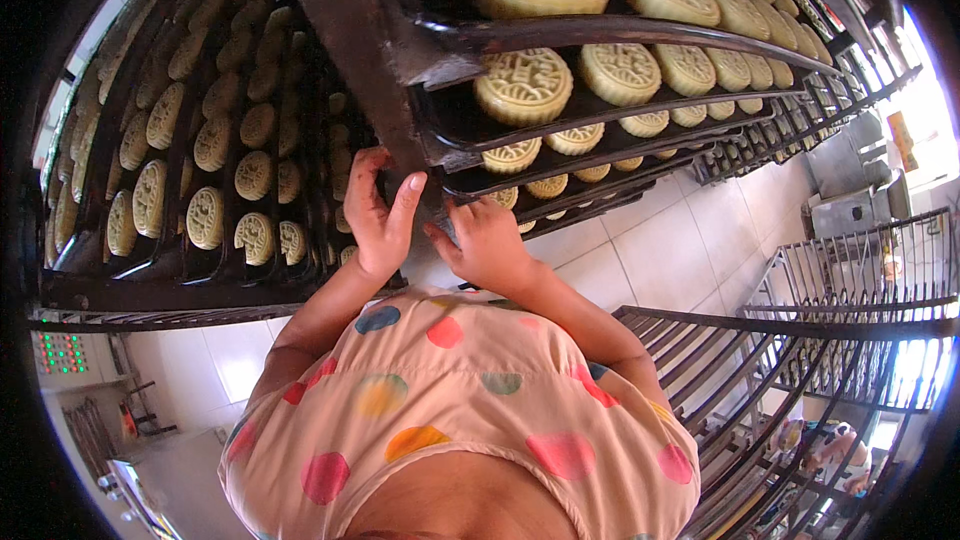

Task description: The person organizes trays of patterned cookies by picking up a tray from a rack, placing it on a workspace to check the cookies, and then sliding it into a different slot on a large cooling rack.

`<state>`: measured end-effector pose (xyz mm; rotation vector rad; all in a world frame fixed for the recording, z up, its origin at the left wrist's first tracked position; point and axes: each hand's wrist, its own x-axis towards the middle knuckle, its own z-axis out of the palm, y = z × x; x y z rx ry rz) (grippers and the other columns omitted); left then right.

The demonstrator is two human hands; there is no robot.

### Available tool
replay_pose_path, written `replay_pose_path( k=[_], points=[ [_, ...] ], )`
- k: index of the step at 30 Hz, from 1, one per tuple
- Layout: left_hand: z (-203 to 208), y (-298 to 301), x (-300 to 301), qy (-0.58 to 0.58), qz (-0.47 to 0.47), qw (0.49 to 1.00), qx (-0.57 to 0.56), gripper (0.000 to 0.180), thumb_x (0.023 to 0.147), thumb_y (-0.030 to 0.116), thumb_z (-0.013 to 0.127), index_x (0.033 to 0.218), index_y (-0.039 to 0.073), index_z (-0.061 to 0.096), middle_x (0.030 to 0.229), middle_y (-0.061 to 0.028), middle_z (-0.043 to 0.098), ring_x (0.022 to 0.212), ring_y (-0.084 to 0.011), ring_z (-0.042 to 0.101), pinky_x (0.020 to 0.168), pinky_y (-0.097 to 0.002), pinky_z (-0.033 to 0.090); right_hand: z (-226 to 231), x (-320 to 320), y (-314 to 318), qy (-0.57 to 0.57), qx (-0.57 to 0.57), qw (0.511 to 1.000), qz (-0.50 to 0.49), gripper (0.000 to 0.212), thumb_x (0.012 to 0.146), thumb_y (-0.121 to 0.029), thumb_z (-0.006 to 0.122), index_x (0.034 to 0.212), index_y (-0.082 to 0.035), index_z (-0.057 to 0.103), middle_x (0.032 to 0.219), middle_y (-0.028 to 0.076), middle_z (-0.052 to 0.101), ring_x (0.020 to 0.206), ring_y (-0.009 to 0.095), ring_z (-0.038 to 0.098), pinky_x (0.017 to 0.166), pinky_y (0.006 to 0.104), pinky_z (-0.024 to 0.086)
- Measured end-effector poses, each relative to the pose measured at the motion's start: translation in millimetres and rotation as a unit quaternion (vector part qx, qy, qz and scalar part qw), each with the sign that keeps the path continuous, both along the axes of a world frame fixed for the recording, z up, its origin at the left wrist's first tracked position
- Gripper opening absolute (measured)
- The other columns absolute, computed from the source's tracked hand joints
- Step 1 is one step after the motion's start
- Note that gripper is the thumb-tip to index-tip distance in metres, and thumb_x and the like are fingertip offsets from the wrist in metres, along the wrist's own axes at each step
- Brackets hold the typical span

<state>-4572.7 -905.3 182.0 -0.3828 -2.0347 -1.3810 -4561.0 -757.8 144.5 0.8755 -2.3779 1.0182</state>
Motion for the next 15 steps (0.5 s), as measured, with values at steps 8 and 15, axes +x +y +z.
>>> replay_pose_path(
  k=[8,15],
  points=[
    [-7,12,1,-0.037,0.021,0.998,0.050,0.034,0.078,0.014,0.072,0.100,-0.001,0.052,0.088,-0.0081,0.051,0.076,-0.0170,0.049,0.072,-0.0273,0.042,-6,-17,9,0.061,-0.032,0.997,0.036,0.021,0.076,-0.017,0.067,0.089,-0.002,0.060,0.067,0.012,0.059,0.055,0.030,0.057,0.050,0.0394,0.045],
    [-13,12,9,-0.029,-0.020,0.991,0.133,0.029,0.084,0.009,0.064,0.106,-0.002,0.048,0.098,-0.0061,0.049,0.087,-0.0140,0.046,0.082,-0.0262,0.038,-14,-16,2,0.042,-0.039,0.998,0.024,0.033,0.070,-0.009,0.070,0.101,0.001,0.062,0.098,0.016,0.064,0.085,0.036,0.061,0.075,0.0450,0.046]
  ],
)
